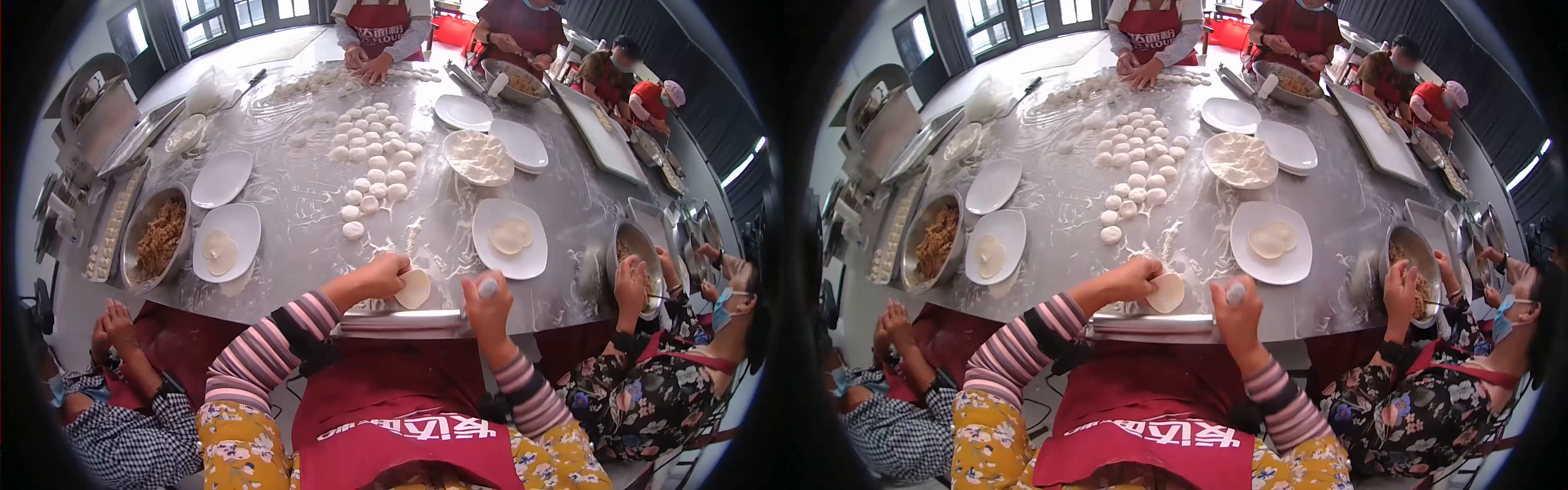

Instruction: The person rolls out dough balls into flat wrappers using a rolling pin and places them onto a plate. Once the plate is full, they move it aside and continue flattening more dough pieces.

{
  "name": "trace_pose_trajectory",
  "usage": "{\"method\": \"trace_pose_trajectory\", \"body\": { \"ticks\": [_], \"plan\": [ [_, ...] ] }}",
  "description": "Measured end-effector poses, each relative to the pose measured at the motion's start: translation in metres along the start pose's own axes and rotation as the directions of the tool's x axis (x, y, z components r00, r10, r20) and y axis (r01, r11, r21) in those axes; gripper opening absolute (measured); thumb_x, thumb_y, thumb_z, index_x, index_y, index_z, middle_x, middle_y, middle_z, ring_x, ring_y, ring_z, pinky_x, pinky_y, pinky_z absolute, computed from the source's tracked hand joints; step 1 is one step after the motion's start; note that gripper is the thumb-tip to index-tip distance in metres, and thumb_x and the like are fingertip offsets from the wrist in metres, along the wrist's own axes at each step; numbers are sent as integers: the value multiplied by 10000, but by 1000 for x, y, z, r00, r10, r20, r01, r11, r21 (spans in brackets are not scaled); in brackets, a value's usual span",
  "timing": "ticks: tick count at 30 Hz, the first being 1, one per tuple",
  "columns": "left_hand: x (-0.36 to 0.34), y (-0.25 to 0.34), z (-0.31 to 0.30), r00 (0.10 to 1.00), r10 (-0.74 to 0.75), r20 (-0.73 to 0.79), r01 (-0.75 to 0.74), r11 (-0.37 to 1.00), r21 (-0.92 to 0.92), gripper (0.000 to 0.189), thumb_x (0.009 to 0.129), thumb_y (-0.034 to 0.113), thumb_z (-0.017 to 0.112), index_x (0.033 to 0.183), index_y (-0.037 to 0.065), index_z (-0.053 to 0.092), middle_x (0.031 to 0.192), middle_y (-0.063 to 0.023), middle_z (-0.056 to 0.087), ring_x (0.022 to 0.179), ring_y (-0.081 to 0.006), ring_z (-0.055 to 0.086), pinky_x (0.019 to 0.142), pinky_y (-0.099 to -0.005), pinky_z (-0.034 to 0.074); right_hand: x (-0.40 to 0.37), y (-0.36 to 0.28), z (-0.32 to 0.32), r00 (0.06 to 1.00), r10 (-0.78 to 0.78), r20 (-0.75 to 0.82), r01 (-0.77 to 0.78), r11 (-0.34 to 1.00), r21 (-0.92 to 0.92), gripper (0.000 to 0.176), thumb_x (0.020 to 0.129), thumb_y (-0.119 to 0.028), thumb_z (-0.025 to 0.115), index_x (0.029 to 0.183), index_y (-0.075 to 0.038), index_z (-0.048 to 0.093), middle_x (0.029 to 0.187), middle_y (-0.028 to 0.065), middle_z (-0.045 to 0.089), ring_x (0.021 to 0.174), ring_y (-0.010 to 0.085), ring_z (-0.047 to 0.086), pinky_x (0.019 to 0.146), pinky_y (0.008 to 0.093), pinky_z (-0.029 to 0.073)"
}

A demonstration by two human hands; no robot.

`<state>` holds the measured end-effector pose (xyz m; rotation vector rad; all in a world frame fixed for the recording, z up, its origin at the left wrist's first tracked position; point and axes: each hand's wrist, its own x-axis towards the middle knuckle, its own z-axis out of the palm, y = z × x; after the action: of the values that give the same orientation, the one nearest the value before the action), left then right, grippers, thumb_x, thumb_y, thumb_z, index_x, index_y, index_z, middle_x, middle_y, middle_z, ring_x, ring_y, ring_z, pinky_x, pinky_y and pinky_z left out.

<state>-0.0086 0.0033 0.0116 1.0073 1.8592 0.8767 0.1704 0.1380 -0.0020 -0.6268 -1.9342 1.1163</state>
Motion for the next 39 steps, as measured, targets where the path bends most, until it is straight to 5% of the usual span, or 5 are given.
{"method": "trace_pose_trajectory", "body": {
  "ticks": [4, 23, 29, 32, 39],
  "plan": [
    [13, -4, 10, 971, 211, -115, -160, 925, 345, 130, 813, 62, 533, 895, -15, 599, 829, -197, 636, 764, -311, 627, 674, -390, 485, 55, -4, 42, 959, -281, -45, 272, 951, -145, 273, 715, -93, 740, 768, -17, 483, 604, 175, 515, 537, 372, 514, 499, 406, 415],
    [8, 9, 7, 995, 99, -15, -89, 949, 303, 162, 798, 101, 534, 894, -10, 602, 866, -204, 632, 813, -325, 613, 713, -396, 466, 42, -4, 33, 968, -250, -11, 244, 953, -182, 269, 727, -108, 733, 744, -26, 478, 627, 159, 521, 531, 326, 507, 509, 385, 412],
    [0, -13, 4, 993, 101, 58, -109, 984, 142, 132, 795, 76, 553, 885, -11, 595, 830, -174, 636, 766, -273, 610, 686, -376, 470, -4, -3, 1, 992, -121, -28, 119, 990, -80, 221, 778, -36, 678, 721, -46, 465, 552, 27, 511, 442, 100, 503, 412, 266, 399],
    [5, -10, 8, 983, 172, -65, -151, 958, 244, 149, 810, 108, 571, 902, -6, 596, 830, -173, 634, 760, -262, 606, 677, -374, 470, 43, -2, 36, 961, -268, -65, 252, 950, -184, 289, 724, -113, 743, 794, -23, 477, 592, 167, 506, 541, 373, 510, 491, 405, 404],
    [1, 0, 11, 987, 149, -59, -117, 920, 375, 141, 829, 143, 570, 858, 9, 604, 750, -153, 623, 697, -187, 580, 646, -342, 453, 20, -8, 11, 982, -188, -21, 185, 977, -110, 274, 713, -101, 747, 780, -42, 488, 625, 147, 524, 564, 356, 529, 513, 413, 417]
  ]
}}
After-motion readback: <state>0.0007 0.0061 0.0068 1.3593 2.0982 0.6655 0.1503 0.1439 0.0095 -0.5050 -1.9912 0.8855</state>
